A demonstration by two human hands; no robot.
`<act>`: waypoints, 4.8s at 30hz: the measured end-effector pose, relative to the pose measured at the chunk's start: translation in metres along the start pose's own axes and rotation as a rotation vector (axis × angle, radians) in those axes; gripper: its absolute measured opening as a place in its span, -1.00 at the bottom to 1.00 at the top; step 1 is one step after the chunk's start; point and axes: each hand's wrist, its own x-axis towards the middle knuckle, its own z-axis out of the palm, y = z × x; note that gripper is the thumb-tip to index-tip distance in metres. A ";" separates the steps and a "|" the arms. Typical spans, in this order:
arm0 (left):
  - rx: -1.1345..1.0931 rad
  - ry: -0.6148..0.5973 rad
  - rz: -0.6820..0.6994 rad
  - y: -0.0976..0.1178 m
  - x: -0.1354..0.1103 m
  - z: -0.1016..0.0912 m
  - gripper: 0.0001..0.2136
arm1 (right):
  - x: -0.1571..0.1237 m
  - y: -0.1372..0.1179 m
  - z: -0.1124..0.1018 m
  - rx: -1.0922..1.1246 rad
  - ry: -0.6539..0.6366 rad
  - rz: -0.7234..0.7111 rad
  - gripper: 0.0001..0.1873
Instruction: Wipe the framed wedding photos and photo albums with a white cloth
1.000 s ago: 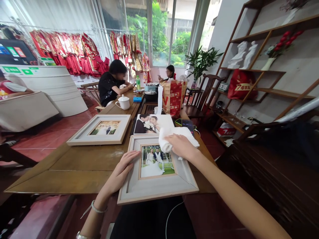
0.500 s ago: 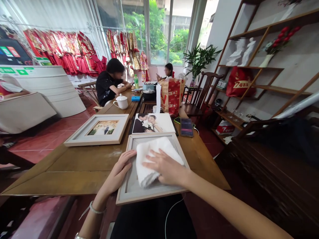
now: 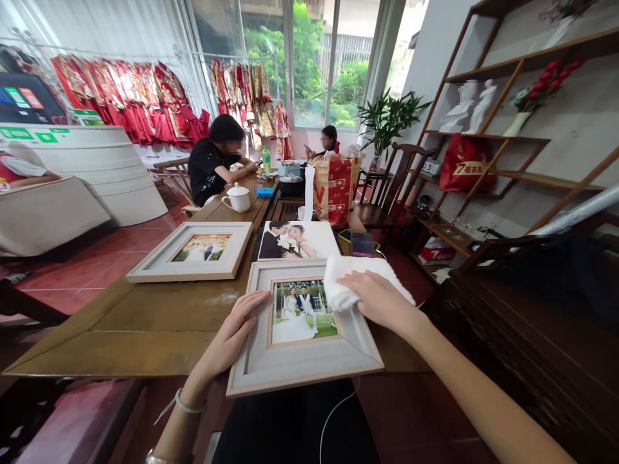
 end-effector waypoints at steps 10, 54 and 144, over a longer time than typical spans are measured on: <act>0.028 0.028 -0.050 0.005 0.001 0.003 -0.65 | 0.020 -0.068 0.039 0.198 -0.017 -0.416 -0.06; 0.010 -0.009 0.023 -0.002 0.001 0.002 -0.63 | -0.008 -0.009 0.041 -0.119 0.160 -0.230 -0.22; 0.000 0.013 -0.013 0.001 0.001 0.001 -0.66 | 0.010 0.006 0.006 -0.091 0.049 -0.021 -0.31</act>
